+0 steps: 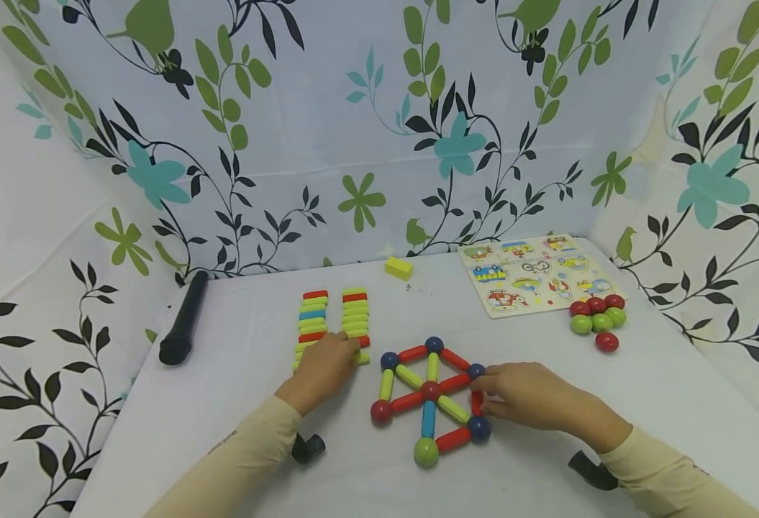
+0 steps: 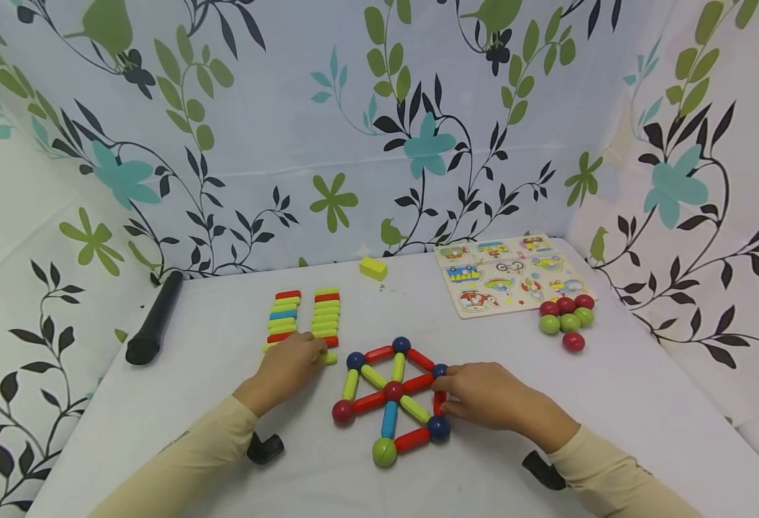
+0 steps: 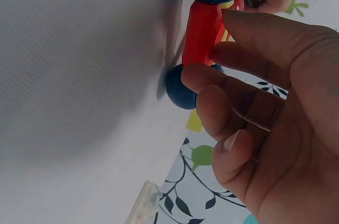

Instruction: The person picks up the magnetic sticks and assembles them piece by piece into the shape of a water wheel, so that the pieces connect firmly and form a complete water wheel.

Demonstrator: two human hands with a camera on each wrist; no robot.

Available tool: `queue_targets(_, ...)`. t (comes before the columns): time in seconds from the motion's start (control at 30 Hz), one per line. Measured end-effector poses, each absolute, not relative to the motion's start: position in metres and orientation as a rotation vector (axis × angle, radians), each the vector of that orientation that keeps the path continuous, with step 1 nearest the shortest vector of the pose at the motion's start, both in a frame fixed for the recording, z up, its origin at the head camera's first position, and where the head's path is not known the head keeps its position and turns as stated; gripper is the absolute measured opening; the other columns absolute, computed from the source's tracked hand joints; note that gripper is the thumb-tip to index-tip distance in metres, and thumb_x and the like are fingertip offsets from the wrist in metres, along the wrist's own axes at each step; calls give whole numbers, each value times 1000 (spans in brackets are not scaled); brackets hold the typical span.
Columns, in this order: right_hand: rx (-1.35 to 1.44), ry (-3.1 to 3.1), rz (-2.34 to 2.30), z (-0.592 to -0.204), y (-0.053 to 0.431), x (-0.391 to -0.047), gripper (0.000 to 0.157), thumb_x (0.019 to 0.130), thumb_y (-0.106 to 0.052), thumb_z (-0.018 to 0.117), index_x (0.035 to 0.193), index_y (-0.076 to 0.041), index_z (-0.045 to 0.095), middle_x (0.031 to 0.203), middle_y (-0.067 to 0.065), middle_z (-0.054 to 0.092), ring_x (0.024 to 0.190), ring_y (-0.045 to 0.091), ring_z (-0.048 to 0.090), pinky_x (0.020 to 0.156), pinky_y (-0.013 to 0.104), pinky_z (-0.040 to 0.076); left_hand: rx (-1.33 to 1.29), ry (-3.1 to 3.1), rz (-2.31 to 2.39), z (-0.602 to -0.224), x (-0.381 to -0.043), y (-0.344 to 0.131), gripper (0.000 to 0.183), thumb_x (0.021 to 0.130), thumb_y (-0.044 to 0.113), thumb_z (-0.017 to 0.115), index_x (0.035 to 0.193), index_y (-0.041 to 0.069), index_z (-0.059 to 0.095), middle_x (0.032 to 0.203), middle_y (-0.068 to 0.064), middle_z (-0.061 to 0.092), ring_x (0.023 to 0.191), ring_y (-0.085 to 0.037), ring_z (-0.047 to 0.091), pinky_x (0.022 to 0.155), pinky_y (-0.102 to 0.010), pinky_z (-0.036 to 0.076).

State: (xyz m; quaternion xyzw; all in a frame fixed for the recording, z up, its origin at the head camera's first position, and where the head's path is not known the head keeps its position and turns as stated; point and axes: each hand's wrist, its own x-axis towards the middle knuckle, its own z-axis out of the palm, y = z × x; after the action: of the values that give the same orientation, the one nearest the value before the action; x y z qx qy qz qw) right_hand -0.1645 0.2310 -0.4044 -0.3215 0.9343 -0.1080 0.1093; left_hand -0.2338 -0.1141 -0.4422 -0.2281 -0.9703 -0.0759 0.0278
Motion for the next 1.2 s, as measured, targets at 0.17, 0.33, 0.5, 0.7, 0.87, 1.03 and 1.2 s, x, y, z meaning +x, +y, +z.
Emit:
queue_targets(0.17, -938, 2742, -323, -406, 231, -164, 30, 90, -30, 77, 117, -18, 74, 93, -17, 64, 81, 0, 58, 76, 28, 57, -875, -2892, -235, -433, -219, -116, 28, 86, 21, 84, 111, 15, 74, 100, 1, 70, 95, -16, 66, 81, -28, 58)
queue_targets(0.33, -928, 2747, -308, -406, 232, -164, 30, 90, -30, 78, 118, -18, 74, 94, -17, 65, 82, 0, 58, 77, 29, 57, -1283, -2641, -300, -418, -196, -107, 35, 85, 21, 85, 117, 17, 73, 105, 4, 70, 98, -11, 66, 83, -22, 57)
queue_targets(0.5, -934, 2744, -312, -407, 232, -163, 31, 90, -30, 77, 118, -17, 74, 94, -16, 65, 82, 0, 59, 76, 29, 57, -1623, -2490, -290, -420, -177, -93, 31, 89, 22, 81, 119, 20, 74, 106, 7, 71, 100, -6, 66, 84, -14, 53)
queue_targets(0.7, -938, 2749, -305, -409, 231, -162, 31, 91, -30, 77, 119, -18, 74, 96, -14, 67, 84, 2, 61, 77, 30, 58, -1762, -2532, -220, -430, -169, -90, 26, 94, 25, 76, 120, 23, 75, 109, 11, 72, 103, -2, 66, 86, -11, 50)
queue_targets(0.87, -952, 2749, -305, -409, 231, -163, 31, 91, -30, 77, 119, -18, 73, 96, -15, 66, 83, 1, 61, 77, 30, 58, -1784, -2520, -218, -435, -168, -92, 26, 92, 24, 77, 118, 25, 75, 105, 11, 72, 98, -1, 66, 85, -10, 50)
queue_targets(1.03, -955, 2744, -322, -408, 230, -162, 30, 91, -28, 77, 118, -17, 74, 94, -16, 65, 80, 0, 58, 75, 27, 56, -1813, -2472, -152, -436, -169, -93, 24, 92, 26, 77, 116, 27, 76, 102, 11, 70, 92, -1, 63, 79, -6, 48)
queue_targets(1.2, -958, 2739, -336, -407, 229, -162, 30, 91, -27, 77, 118, -16, 74, 94, -16, 65, 80, 1, 58, 75, 27, 56, -1825, -2479, -91, -436, -169, -92, 23, 93, 27, 77, 115, 29, 76, 102, 11, 69, 91, -1, 62, 75, -6, 47)
